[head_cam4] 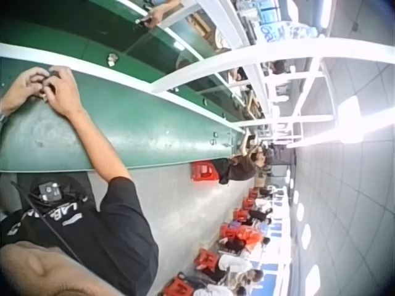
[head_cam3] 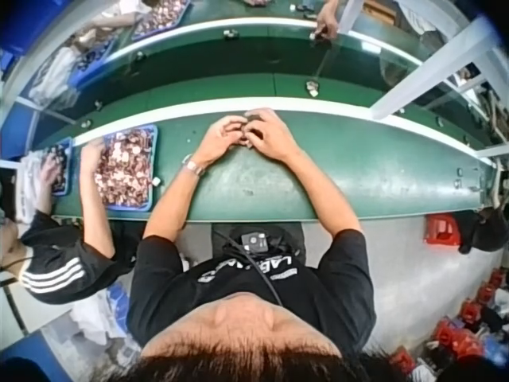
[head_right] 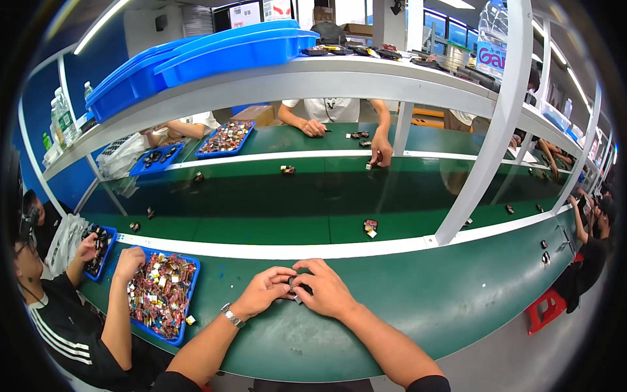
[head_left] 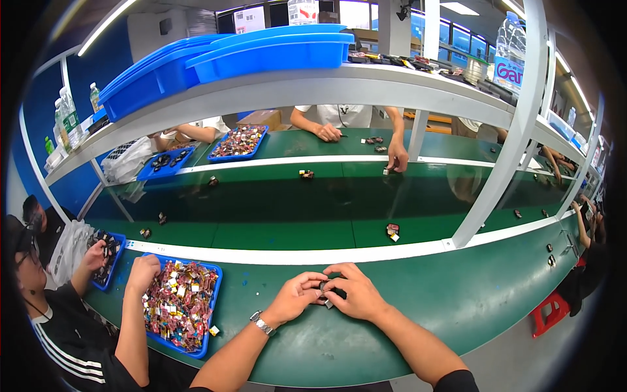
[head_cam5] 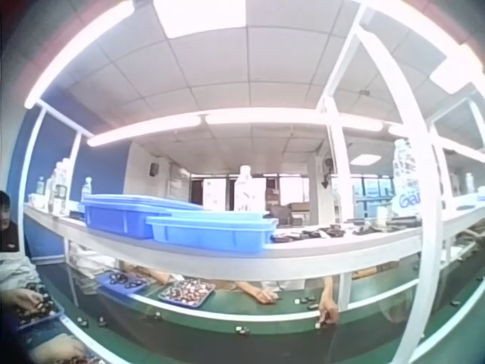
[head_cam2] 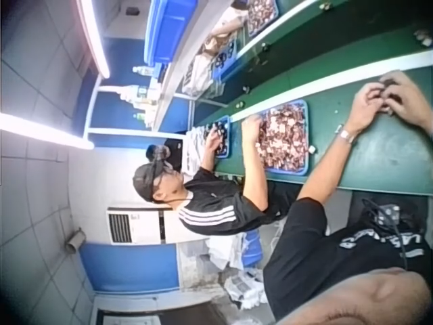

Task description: The person is sitting at a workbench in a factory setting, assembling small electronic or mechanical components and placing them on a conveyor belt.

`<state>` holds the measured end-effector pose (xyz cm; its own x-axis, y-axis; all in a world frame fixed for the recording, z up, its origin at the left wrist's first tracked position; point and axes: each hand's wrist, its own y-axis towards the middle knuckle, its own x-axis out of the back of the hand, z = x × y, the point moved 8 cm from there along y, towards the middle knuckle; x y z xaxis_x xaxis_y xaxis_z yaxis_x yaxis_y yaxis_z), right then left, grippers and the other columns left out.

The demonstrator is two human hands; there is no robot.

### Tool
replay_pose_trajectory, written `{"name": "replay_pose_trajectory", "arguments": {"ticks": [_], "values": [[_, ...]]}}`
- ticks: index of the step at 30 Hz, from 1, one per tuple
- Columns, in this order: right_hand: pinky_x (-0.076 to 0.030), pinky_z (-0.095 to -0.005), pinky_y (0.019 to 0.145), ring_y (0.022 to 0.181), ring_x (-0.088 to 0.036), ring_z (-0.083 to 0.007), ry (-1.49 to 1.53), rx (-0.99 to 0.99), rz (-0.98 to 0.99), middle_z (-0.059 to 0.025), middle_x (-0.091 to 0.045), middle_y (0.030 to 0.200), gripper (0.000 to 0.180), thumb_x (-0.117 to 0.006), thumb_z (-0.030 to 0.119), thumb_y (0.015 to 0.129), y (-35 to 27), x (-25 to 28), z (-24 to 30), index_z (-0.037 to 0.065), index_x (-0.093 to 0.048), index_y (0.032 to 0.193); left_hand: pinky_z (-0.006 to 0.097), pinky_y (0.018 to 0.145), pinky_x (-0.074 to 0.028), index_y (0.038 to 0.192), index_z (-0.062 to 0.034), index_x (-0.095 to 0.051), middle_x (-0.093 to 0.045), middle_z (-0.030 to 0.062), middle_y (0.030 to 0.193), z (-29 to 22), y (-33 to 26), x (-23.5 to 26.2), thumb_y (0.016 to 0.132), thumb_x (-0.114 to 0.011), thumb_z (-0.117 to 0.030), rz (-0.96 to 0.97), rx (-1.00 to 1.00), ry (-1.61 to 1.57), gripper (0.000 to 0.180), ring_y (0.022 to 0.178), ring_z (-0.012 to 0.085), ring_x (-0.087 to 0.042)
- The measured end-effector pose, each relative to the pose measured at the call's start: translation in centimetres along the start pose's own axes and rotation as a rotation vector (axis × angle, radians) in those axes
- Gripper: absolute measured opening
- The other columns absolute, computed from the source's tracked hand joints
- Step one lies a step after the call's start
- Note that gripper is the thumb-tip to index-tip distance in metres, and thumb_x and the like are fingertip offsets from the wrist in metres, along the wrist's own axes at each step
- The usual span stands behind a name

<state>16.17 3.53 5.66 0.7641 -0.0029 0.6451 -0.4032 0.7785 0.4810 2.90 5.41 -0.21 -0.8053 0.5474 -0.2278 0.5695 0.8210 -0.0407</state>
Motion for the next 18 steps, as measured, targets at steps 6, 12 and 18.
{"name": "replay_pose_trajectory", "arguments": {"ticks": [6,12,18], "values": [[-0.051,-0.0389,0.091,0.115,-0.055,-0.0284,0.024,0.062,0.052,-0.0070,-0.060,0.119,0.014,-0.073,0.010,0.081,-0.03,0.10,0.61,0.009,-0.072,0.095,0.032,0.091,-0.056,0.127,0.0010,-0.051,-0.060,0.0114,0.124,0.15,0.12,0.12,0.097,-0.052,0.001,-0.020,0.007,0.014,0.030,0.106,0.0175,-0.063],[-0.053,-0.0373,0.089,0.113,-0.057,-0.0274,-0.004,0.003,-0.077,-0.0078,-0.062,0.120,0.014,-0.075,0.009,0.080,-0.42,-0.19,0.54,0.008,-0.072,0.095,0.032,0.093,-0.055,0.129,0.0005,-0.049,-0.059,0.0123,0.127,-0.09,-0.10,0.03,0.098,-0.051,0.000,-0.002,-0.028,-0.029,0.031,0.111,0.0185,-0.061],[-0.053,-0.0370,0.088,0.111,-0.059,-0.0272,-0.033,0.005,-0.161,-0.0072,-0.063,0.118,0.016,-0.076,0.009,0.079,-0.57,-0.22,0.80,0.008,-0.072,0.094,0.033,0.096,-0.054,0.128,-0.0011,-0.050,-0.059,0.0117,0.130,0.18,0.04,0.49,0.098,-0.050,0.001,-0.020,-0.003,-0.022,0.030,0.114,0.0176,-0.060]]}}
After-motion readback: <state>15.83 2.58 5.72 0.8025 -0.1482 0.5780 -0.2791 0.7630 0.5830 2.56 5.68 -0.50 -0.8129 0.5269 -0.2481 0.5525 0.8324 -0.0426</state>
